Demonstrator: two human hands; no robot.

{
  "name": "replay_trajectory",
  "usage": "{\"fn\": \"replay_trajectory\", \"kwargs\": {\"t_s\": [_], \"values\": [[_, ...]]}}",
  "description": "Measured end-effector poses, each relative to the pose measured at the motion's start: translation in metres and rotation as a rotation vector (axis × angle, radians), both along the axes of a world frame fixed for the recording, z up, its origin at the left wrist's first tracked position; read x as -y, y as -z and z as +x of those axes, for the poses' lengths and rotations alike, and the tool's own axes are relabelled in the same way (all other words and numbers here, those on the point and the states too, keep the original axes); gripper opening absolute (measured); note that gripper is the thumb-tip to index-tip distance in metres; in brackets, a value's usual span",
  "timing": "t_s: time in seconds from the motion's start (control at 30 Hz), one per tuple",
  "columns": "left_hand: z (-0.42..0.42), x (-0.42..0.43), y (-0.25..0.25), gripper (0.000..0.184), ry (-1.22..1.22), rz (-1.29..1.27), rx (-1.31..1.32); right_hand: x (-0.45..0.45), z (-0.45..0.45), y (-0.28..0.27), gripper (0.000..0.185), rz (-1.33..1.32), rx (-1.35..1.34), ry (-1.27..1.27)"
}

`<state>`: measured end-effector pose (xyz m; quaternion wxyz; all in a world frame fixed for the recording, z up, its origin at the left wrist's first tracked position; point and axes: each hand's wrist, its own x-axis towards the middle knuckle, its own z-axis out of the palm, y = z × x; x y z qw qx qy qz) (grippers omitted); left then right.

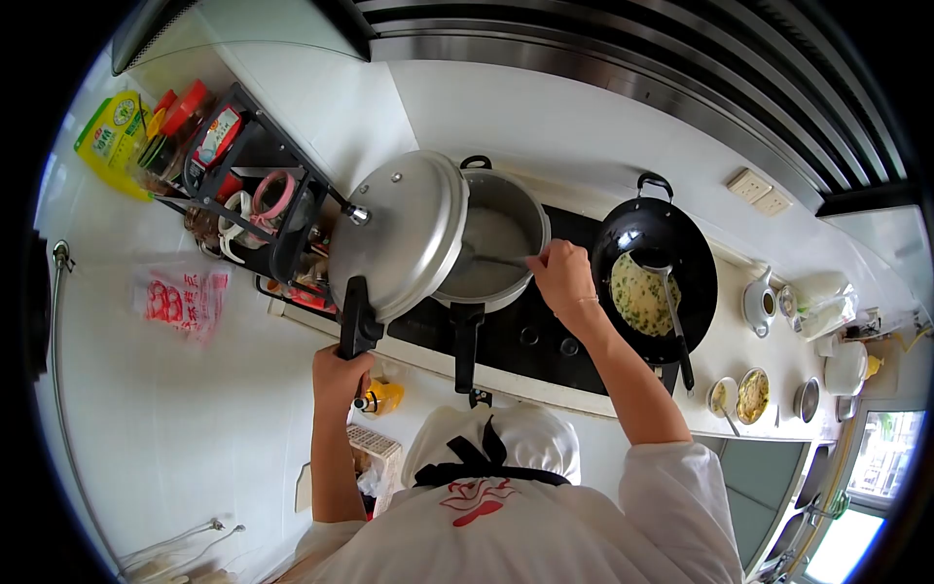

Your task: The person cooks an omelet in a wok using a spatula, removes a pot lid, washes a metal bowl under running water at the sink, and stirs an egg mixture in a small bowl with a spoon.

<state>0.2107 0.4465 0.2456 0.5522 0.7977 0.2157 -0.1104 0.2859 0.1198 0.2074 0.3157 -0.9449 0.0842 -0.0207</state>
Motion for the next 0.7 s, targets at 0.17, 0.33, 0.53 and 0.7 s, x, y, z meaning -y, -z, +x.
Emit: {"fn": "replay_trajectory", "kwargs": {"t_s": [0.17,0.33,0.53,0.7], "values": [[-0.017,-0.008,-0.006,0.018,-0.057,-0.07,-0.028,-0.004,-0.009,-0.023,0.012,-0.108,0.493,-0.286],[-0.022,-0.01,-0.008,0.015,-0.096,-0.169,-0.072,0.014,-0.022,-0.02,0.009,-0.263,0.559,-0.514],[-0.032,-0.007,0.0,0.014,-0.158,-0.273,-0.082,0.021,-0.038,-0.019,0.01,-0.12,0.334,-0.36],[-0.042,-0.011,0.0,0.012,-0.171,-0.239,-0.104,0.038,-0.098,-0.079,0.041,0.656,0.415,0.35]]}}
